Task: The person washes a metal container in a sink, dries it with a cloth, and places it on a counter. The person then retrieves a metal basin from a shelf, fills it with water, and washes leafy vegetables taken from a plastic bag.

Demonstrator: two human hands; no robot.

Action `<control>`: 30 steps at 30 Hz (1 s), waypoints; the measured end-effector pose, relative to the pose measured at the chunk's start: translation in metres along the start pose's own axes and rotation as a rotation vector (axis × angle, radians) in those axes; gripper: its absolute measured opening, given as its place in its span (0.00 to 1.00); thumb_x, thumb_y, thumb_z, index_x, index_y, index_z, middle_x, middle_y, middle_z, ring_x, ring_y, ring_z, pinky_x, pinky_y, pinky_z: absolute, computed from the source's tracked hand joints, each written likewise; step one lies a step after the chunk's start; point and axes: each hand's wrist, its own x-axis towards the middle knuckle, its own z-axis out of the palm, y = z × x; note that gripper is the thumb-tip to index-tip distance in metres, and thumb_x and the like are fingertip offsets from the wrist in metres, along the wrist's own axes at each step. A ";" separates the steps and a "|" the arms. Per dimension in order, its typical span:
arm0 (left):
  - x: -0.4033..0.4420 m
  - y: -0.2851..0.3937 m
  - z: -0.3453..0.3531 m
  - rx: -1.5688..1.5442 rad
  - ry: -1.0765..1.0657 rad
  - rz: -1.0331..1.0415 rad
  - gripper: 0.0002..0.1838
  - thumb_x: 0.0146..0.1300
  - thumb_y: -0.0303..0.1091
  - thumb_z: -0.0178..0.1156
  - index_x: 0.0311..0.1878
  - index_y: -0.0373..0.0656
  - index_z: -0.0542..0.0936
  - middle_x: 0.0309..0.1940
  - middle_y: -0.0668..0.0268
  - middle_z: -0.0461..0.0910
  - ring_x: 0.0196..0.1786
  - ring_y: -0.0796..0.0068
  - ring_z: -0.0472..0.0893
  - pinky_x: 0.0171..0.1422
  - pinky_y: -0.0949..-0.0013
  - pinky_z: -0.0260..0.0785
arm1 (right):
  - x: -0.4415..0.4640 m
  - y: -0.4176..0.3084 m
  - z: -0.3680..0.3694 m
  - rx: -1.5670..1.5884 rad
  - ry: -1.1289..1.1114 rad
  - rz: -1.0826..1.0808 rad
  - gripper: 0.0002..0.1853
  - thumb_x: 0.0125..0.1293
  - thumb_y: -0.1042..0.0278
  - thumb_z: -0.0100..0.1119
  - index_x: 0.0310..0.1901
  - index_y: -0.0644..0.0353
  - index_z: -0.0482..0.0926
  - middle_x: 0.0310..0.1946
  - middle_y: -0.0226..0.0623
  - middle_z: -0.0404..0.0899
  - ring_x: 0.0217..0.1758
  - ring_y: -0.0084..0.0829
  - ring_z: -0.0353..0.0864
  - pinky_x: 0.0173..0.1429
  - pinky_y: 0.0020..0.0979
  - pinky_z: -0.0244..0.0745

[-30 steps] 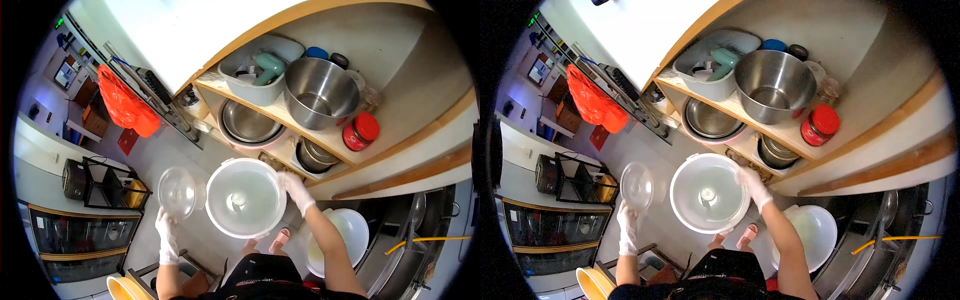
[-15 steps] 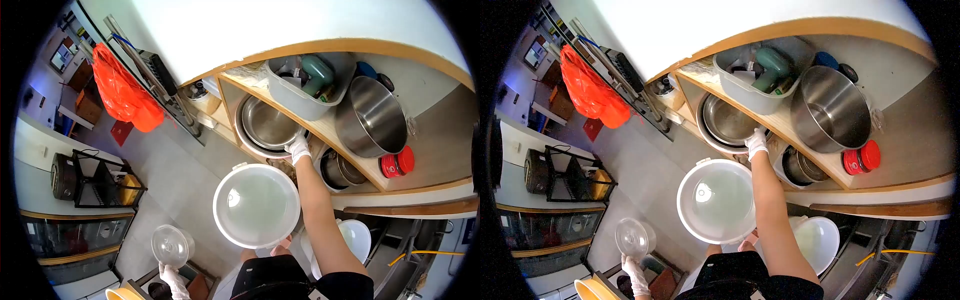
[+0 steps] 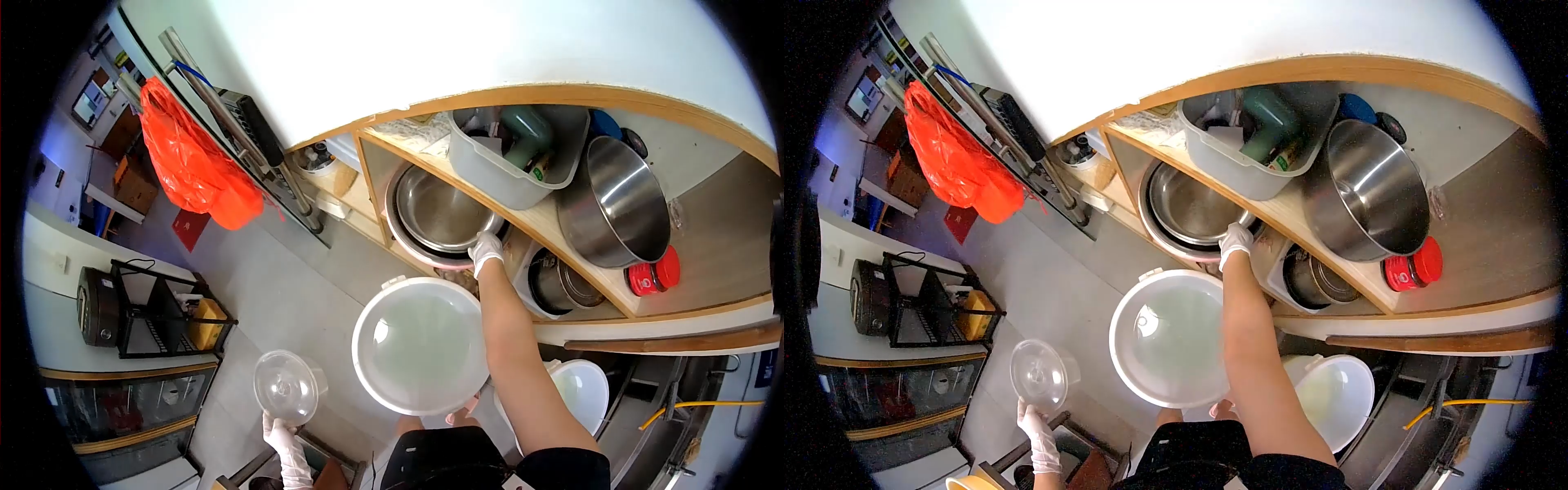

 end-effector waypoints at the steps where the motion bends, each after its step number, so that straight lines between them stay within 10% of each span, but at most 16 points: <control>1: -0.006 0.009 0.006 -0.006 -0.013 -0.013 0.25 0.47 0.15 0.43 0.51 0.37 0.74 0.26 0.69 0.76 0.15 0.86 0.65 0.15 0.82 0.53 | 0.001 0.001 -0.008 0.029 -0.026 0.015 0.13 0.58 0.71 0.53 0.45 0.64 0.70 0.43 0.43 0.73 0.41 0.35 0.75 0.38 0.32 0.76; 3: -0.017 0.029 0.025 -0.031 -0.048 -0.034 0.25 0.48 0.16 0.43 0.52 0.36 0.73 0.27 0.68 0.77 0.15 0.85 0.65 0.15 0.81 0.54 | -0.007 -0.004 -0.017 0.050 -0.050 -0.043 0.08 0.58 0.76 0.52 0.39 0.68 0.71 0.34 0.42 0.73 0.29 0.30 0.76 0.24 0.21 0.74; 7: 0.022 0.009 0.030 0.115 -0.124 0.060 0.27 0.48 0.17 0.44 0.56 0.34 0.71 0.26 0.66 0.76 0.14 0.84 0.64 0.16 0.79 0.56 | -0.029 -0.025 -0.007 -0.059 -0.033 -0.116 0.18 0.58 0.77 0.50 0.51 0.69 0.64 0.39 0.45 0.73 0.27 0.35 0.77 0.27 0.34 0.80; 10: 0.027 0.024 0.065 0.184 -0.175 0.087 0.29 0.48 0.17 0.44 0.59 0.33 0.68 0.24 0.66 0.75 0.14 0.84 0.64 0.17 0.79 0.58 | -0.061 -0.044 -0.001 0.138 -0.080 -0.073 0.08 0.57 0.79 0.49 0.38 0.72 0.69 0.32 0.43 0.73 0.28 0.33 0.76 0.29 0.30 0.82; 15: 0.018 0.047 0.119 0.139 -0.310 0.111 0.31 0.49 0.17 0.46 0.62 0.33 0.64 0.21 0.67 0.74 0.14 0.83 0.65 0.18 0.79 0.60 | -0.009 -0.034 -0.024 -0.377 -0.010 -0.307 0.14 0.59 0.72 0.45 0.45 0.70 0.72 0.51 0.54 0.72 0.39 0.34 0.82 0.38 0.30 0.78; 20: 0.011 0.053 0.149 0.160 -0.418 0.149 0.30 0.51 0.18 0.46 0.62 0.31 0.63 0.21 0.68 0.73 0.15 0.84 0.66 0.19 0.79 0.62 | -0.045 -0.060 -0.025 -0.836 0.040 -0.369 0.14 0.60 0.72 0.43 0.42 0.71 0.73 0.28 0.47 0.80 0.22 0.34 0.81 0.31 0.30 0.75; 26: 0.012 0.066 0.216 0.079 -0.501 0.216 0.28 0.52 0.17 0.46 0.61 0.29 0.64 0.35 0.63 0.78 0.20 0.85 0.67 0.21 0.79 0.62 | -0.098 -0.046 -0.098 -0.219 -0.149 -0.208 0.16 0.56 0.76 0.49 0.46 0.71 0.69 0.37 0.48 0.75 0.33 0.38 0.80 0.33 0.39 0.81; 30: -0.001 0.078 0.284 0.019 -0.579 0.260 0.26 0.52 0.17 0.45 0.59 0.31 0.67 0.35 0.64 0.78 0.20 0.85 0.67 0.21 0.80 0.60 | -0.160 0.002 -0.210 -0.546 -0.363 -0.195 0.18 0.60 0.65 0.51 0.50 0.63 0.73 0.42 0.34 0.78 0.42 0.30 0.79 0.43 0.35 0.79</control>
